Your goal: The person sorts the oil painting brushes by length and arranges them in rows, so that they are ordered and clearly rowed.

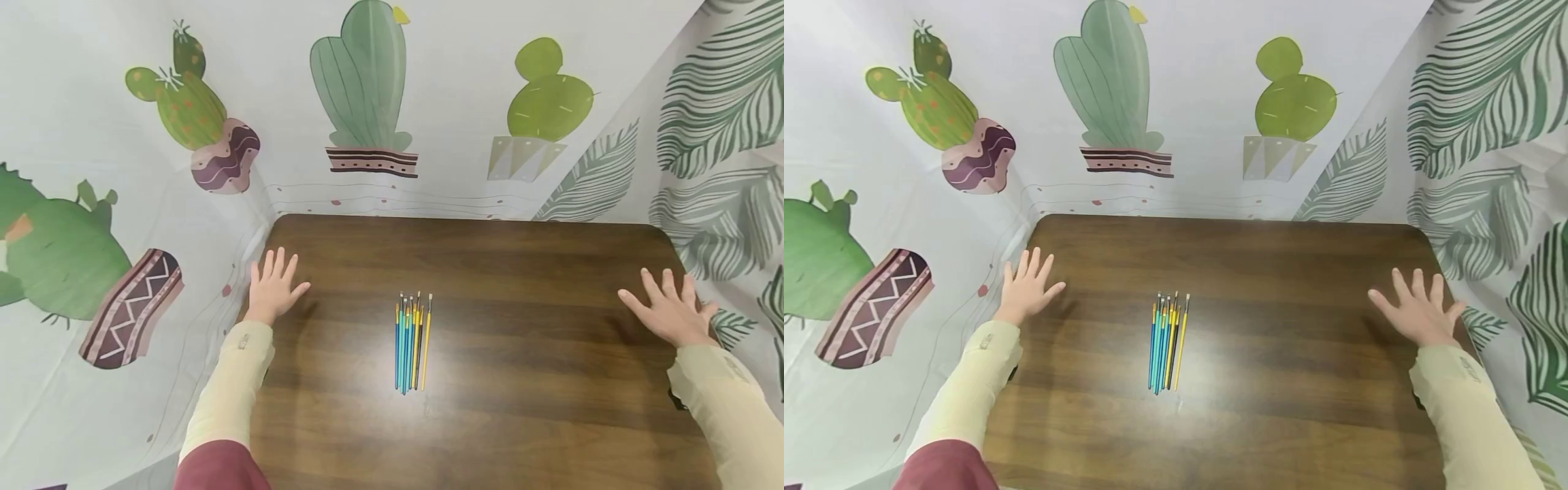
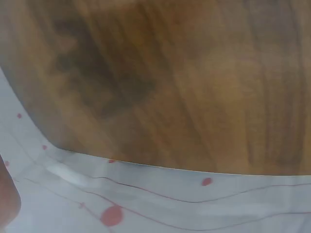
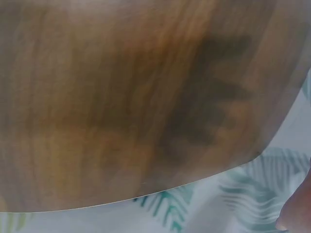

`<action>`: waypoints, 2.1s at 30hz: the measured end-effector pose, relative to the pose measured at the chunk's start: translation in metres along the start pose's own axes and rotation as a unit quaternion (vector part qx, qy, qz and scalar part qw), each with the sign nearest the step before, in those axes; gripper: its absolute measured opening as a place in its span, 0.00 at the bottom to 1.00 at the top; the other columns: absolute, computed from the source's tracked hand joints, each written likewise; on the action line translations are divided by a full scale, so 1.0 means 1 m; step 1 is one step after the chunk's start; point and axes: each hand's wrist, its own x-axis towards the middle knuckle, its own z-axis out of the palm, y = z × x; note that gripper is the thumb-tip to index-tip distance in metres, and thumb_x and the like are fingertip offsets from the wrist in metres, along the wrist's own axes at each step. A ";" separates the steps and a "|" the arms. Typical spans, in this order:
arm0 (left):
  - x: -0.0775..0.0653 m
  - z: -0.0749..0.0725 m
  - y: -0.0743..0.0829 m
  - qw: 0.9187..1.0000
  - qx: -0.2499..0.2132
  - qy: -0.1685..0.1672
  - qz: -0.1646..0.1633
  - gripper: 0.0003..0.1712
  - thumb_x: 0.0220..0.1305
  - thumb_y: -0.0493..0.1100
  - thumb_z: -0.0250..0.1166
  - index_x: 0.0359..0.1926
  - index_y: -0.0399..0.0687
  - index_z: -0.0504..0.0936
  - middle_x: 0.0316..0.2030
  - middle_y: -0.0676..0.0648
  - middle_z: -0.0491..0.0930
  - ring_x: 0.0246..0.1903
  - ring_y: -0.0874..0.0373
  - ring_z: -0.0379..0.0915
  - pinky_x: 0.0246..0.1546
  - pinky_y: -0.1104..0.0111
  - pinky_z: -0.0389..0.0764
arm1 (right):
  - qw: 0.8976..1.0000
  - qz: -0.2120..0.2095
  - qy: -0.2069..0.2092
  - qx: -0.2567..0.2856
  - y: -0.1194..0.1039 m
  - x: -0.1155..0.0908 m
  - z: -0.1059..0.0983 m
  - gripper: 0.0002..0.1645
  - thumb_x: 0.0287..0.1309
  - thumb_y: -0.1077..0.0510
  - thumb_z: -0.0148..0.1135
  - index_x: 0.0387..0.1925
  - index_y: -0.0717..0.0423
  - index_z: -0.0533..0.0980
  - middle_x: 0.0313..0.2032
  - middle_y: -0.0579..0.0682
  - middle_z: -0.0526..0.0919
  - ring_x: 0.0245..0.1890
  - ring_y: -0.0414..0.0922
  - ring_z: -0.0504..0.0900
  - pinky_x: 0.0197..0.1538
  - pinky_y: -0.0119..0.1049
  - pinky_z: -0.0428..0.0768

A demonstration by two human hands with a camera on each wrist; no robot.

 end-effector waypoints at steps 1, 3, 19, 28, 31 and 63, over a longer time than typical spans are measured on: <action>0.002 -0.002 0.002 1.000 0.001 0.000 0.003 0.42 0.60 0.66 0.42 0.68 0.51 0.43 0.68 0.41 0.31 0.67 0.44 0.21 0.60 0.44 0.28 | 1.000 -0.003 0.003 -0.002 -0.003 0.002 -0.001 0.47 0.57 0.31 0.34 0.66 0.48 0.28 0.62 0.69 0.23 0.57 0.66 0.12 0.37 0.76 0.26; 0.006 -0.005 0.006 1.000 0.000 0.000 0.005 0.43 0.60 0.67 0.41 0.68 0.52 0.42 0.68 0.42 0.30 0.66 0.45 0.19 0.60 0.45 0.25 | 1.000 -0.008 0.007 -0.005 -0.011 0.006 -0.003 0.48 0.57 0.30 0.34 0.66 0.48 0.29 0.63 0.68 0.24 0.57 0.64 0.11 0.38 0.76 0.25; 0.013 -0.013 0.068 0.993 -0.068 0.032 0.087 0.42 0.60 0.69 0.38 0.68 0.52 0.44 0.68 0.41 0.38 0.67 0.46 0.38 0.60 0.46 0.43 | 0.994 -0.097 0.026 -0.039 -0.093 0.022 0.002 0.46 0.56 0.30 0.36 0.67 0.40 0.32 0.66 0.56 0.24 0.62 0.56 0.15 0.47 0.71 0.22; 0.004 -0.009 0.106 0.960 -0.264 0.000 0.096 0.41 0.60 0.59 0.52 0.67 0.44 0.48 0.62 0.39 0.59 0.59 0.45 0.60 0.56 0.53 0.62 | 0.981 -0.162 0.011 0.111 -0.151 0.022 0.020 0.49 0.54 0.37 0.51 0.67 0.41 0.36 0.68 0.54 0.30 0.66 0.56 0.25 0.53 0.69 0.36; 0.000 -0.003 0.117 0.940 -0.328 -0.024 0.090 0.39 0.58 0.55 0.57 0.64 0.42 0.54 0.56 0.39 0.68 0.52 0.46 0.68 0.52 0.55 0.67 | 0.964 -0.178 0.003 0.197 -0.168 0.022 0.032 0.49 0.53 0.43 0.56 0.68 0.42 0.39 0.68 0.54 0.32 0.67 0.56 0.31 0.57 0.66 0.41; -0.043 0.077 0.188 0.931 -0.333 -0.011 0.152 0.37 0.50 0.50 0.65 0.60 0.44 0.62 0.29 0.50 0.73 0.24 0.65 0.67 0.29 0.75 0.70 | 0.826 0.016 -0.171 0.537 -0.271 0.013 0.151 0.26 0.51 0.64 0.59 0.51 0.67 0.63 0.30 0.55 0.79 0.23 0.41 0.79 0.27 0.32 0.78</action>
